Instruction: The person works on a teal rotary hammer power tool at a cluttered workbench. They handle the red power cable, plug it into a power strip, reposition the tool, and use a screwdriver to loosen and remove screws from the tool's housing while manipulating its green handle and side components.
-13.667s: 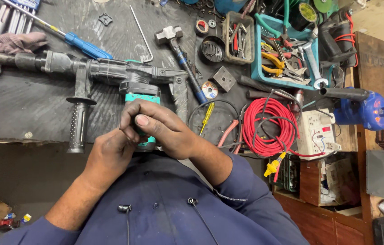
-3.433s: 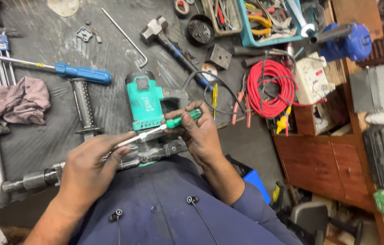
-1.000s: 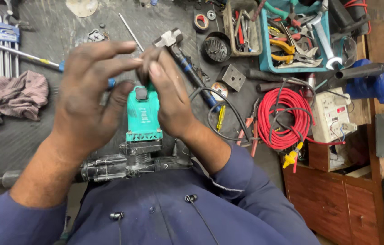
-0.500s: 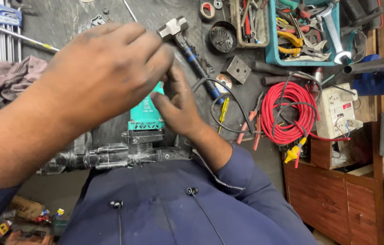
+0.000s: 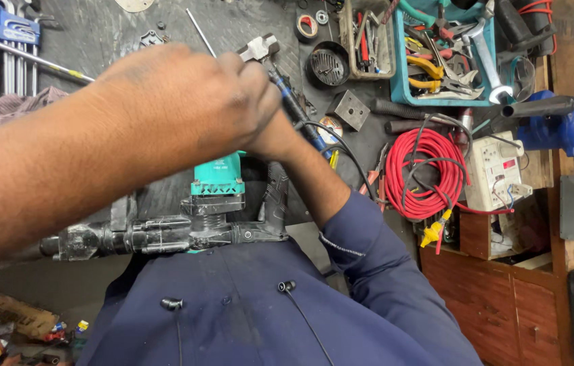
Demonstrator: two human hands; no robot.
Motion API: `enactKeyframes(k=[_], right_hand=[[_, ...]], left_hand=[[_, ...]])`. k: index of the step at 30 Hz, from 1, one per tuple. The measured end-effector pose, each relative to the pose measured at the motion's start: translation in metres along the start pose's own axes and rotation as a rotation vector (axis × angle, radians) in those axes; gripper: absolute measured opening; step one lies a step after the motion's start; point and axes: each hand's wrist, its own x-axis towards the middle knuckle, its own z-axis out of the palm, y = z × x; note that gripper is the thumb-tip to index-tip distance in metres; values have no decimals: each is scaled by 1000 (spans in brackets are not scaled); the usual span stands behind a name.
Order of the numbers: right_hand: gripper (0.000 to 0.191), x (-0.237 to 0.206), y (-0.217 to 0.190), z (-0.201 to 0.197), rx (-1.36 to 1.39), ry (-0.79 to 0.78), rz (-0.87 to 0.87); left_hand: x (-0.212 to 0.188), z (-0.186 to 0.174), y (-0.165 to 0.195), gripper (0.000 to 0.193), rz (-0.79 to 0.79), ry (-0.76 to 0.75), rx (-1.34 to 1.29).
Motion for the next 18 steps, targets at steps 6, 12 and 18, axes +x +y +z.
enactKeyframes(k=[6,12,18], right_hand=[[77,-20,-67,57,615,704,-36],[55,-10,-5,10,378,116,-2],[56,-16,-9,18,409,341,79]], left_hand=[[5,-5,-8,19,-192,-452,2],[3,3,-2,25,-85,44,17],[-4,4,-18,22,39,-45,8]])
